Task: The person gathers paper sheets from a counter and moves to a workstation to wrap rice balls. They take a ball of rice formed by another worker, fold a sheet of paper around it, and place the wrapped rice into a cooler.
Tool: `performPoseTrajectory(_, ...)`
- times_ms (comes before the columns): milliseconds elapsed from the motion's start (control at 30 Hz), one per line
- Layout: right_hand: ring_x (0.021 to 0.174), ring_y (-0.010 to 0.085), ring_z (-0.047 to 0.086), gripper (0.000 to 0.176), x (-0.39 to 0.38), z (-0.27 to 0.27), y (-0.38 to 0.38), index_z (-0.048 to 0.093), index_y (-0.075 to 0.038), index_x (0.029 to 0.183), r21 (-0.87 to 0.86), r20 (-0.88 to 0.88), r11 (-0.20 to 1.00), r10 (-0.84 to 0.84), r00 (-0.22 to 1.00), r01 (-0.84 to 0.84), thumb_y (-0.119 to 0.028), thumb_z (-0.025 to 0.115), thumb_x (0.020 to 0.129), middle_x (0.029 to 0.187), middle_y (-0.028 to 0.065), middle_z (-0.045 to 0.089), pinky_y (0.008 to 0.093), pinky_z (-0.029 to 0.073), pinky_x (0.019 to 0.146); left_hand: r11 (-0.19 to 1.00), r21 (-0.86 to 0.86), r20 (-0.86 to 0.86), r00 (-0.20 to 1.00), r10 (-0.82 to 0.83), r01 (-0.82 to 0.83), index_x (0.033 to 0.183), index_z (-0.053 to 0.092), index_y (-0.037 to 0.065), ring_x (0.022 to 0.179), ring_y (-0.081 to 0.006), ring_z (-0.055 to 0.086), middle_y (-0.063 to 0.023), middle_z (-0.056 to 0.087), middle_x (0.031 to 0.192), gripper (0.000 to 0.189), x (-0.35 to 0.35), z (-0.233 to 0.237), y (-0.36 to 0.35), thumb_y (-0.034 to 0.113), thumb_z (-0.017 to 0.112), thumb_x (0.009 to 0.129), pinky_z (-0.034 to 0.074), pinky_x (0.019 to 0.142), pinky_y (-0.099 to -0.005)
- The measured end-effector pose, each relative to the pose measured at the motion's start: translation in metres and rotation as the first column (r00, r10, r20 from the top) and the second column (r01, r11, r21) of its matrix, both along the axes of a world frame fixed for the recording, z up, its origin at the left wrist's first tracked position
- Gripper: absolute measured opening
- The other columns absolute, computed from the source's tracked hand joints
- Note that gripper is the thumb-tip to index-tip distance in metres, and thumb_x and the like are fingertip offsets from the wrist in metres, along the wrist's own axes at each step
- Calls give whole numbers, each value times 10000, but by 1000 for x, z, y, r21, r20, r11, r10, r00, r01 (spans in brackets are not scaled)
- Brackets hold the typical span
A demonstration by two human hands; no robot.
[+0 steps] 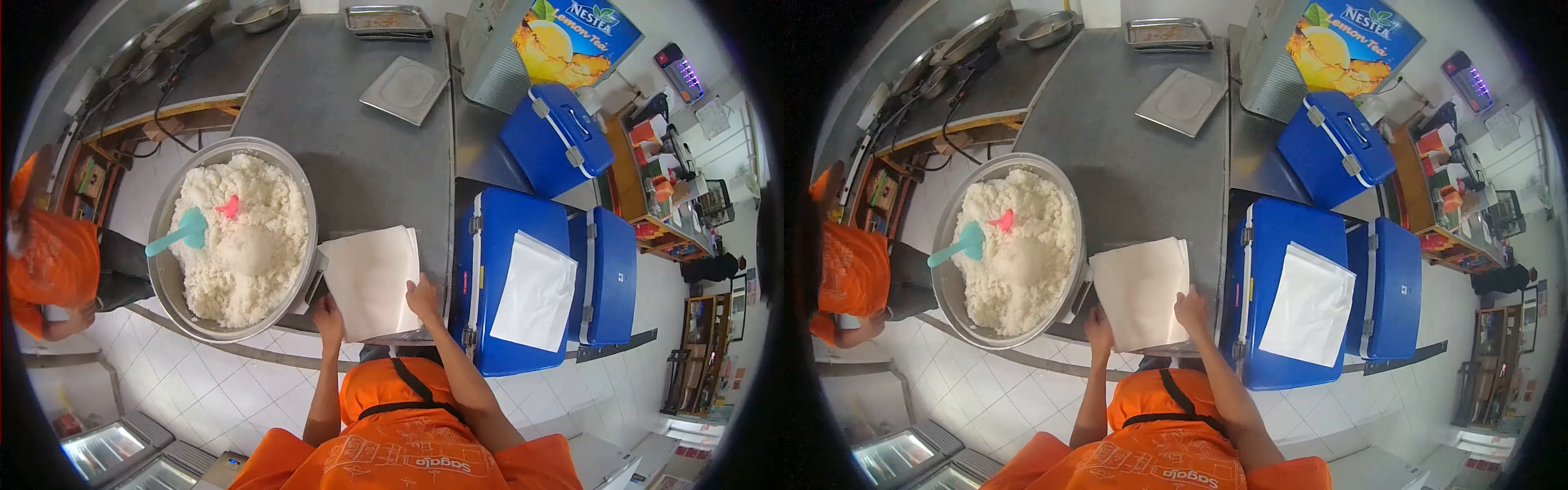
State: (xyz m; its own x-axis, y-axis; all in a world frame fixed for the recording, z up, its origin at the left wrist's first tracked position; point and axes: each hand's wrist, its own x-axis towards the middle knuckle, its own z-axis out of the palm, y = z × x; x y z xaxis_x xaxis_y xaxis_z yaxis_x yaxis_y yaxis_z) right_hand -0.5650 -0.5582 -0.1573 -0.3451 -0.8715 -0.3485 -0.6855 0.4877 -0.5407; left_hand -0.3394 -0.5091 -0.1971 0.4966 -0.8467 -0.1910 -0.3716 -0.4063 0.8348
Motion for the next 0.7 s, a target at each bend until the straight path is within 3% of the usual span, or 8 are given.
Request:
performPoseTrajectory(67, 1066, 570, 567, 492, -5, 4, -1, 524, 19, 1304, 59, 50, 998, -4, 999, 1, -311, 580, 943, 1236, 341, 576, 571, 459, 946, 990, 71, -210, 968, 137, -125, 1081, 657, 1, 958, -378, 663, -213, 697, 991, 312, -5, 21, -6, 273, 588, 945, 493, 835, -446)
performPoseTrajectory(167, 1036, 562, 585, 444, -8, 12, 0, 536, -5, 1285, 12, 12, 991, -134, 991, 134, -299, 555, 953, 1123, 341, 627, 594, 462, 917, 984, 135, -275, 958, -79, 120, 1186, 625, -6, 1044, -409, 636, -248, 677, 1091, 360, -17, 17, -20, 279, 533, 986, 479, 904, -473)
performPoseTrajectory(233, 1022, 555, 592, 435, -33, -47, 5, 521, -12, 1292, -37, -50, 999, -12, 999, 10, -286, 550, 956, 1128, 347, 619, 599, 466, 901, 958, 35, 378, 884, -275, 283, 1290, 579, 6, 1065, -437, 623, -280, 645, 1159, 387, -29, -11, -16, 250, 510, 997, 494, 920, -480)
performPoseTrajectory(333, 990, 529, 603, 451, -39, 15, 13, 475, -23, 1327, 39, -1, 994, 98, 995, -98, -274, 554, 961, 1241, 346, 553, 579, 486, 882, 952, 109, 452, 838, -305, 287, 1322, 566, 20, 1081, -455, 611, -302, 596, 1245, 394, -38, 6, -25, 238, 508, 999, 516, 912, -474)
performPoseTrajectory(400, 1011, 493, 604, 470, -37, 44, 26, 445, -33, 1347, -266, -225, 946, 127, 966, -187, -248, 584, 953, 1223, 318, 562, 527, 506, 885, 932, 93, 469, 810, -352, 351, 1329, 558, 18, 1100, -453, 601, -315, 561, 1282, 402, -35, 6, -25, 237, 510, 996, 523, 896, -484)
performPoseTrajectory(433, 1014, 409, 611, 380, -46, 51, 32, 543, -37, 1239, -419, -239, 890, 83, 967, -180, -280, 596, 952, 1135, 193, 586, 494, 533, 849, 928, 135, 439, 819, -370, 347, 1327, 560, 12, 1105, -453, 599, -313, 559, 1277, 402, -33, 12, -24, 236, 512, 996, 522, 895, -489)
performPoseTrajectory(533, 956, 360, 632, 306, -100, 100, 52, 605, -81, 1167, -633, -276, 767, -97, 956, -105, -194, 670, 890, 1093, 157, 651, 466, 530, 817, 932, 127, 456, 814, -359, 340, 1335, 546, 9, 1115, -450, 584, -297, 547, 1276, 418, -35, 19, -26, 234, 537, 983, 507, 908, -492)
performPoseTrajectory(700, 1116, 382, 540, 419, -260, 98, 92, 605, -34, 1173, -635, -560, 751, -611, 560, 184, -275, 723, 851, 1151, 154, 591, 514, 461, 920, 896, 32, 547, 742, -386, 443, 1395, 458, 27, 1234, -437, 474, -267, 491, 1337, 522, -63, 76, -20, 238, 618, 945, 398, 1034, -513)
